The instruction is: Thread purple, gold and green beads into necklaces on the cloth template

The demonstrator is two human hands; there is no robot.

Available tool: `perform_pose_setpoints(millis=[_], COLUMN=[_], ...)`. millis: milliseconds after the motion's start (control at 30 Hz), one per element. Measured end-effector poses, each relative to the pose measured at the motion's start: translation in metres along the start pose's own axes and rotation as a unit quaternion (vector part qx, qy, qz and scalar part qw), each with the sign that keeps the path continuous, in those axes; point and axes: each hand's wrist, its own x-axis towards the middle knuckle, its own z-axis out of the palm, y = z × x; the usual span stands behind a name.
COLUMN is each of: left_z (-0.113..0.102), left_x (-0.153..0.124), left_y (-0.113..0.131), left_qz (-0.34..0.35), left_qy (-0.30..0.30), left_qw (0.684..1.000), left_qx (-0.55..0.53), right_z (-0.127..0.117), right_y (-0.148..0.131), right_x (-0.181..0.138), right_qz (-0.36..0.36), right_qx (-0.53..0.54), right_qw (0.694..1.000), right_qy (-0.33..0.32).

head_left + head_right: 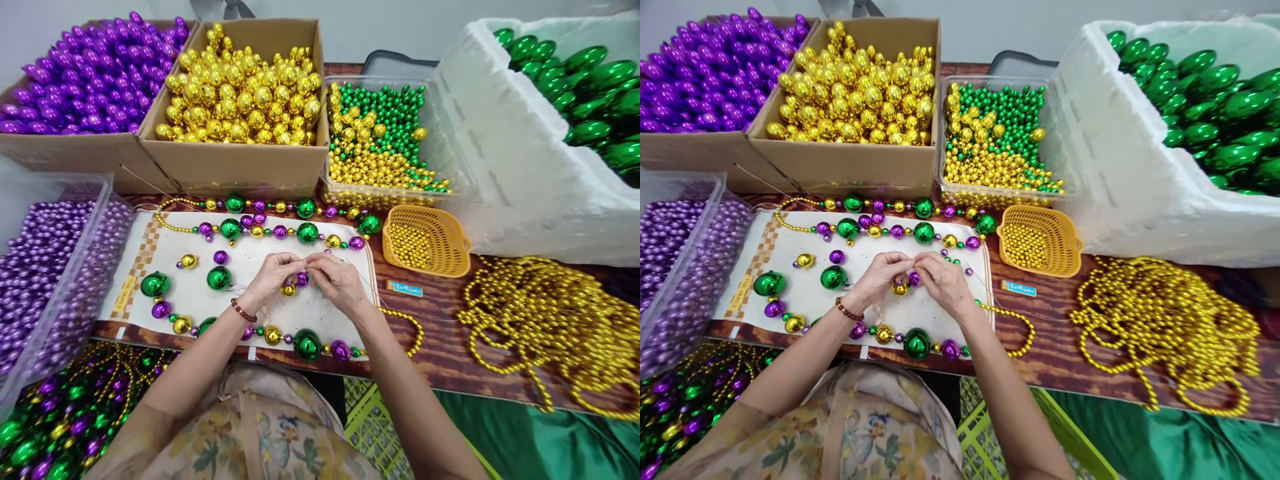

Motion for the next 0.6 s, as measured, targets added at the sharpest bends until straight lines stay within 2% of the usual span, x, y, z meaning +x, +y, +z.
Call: perform_pose_setpoints(millis=[233, 400, 500, 600], left_z=[-0.008, -0.012, -0.013, -0.013], left_x=[0.002, 0.005, 0.007, 0.006], left_y=[-0.005, -0.006, -0.008, -0.010], left_qz=[0.004, -0.004, 0.017, 0.055], left_qy=[-0.027, -0.024, -0.018, -0.003], left_qw=[0.999, 0.995, 0.988, 0.983], left_qx=[0.039, 0.096, 0.154, 0.175], right_z=[-0.004, -0.002, -0.001, 0.002], right_y=[0.003, 0.003, 0.002, 0.002], right_x=[0.002, 0.003, 0.004, 0.003], right_qz=[-0.046, -0.022, -0.002, 0.018], right_qx=[-0.109, -0.165, -0.189, -0.163], right_qw=[0.991, 0.979, 0.972, 0.978], right_qy=[-0.058, -0.114, -0.142, -0.126])
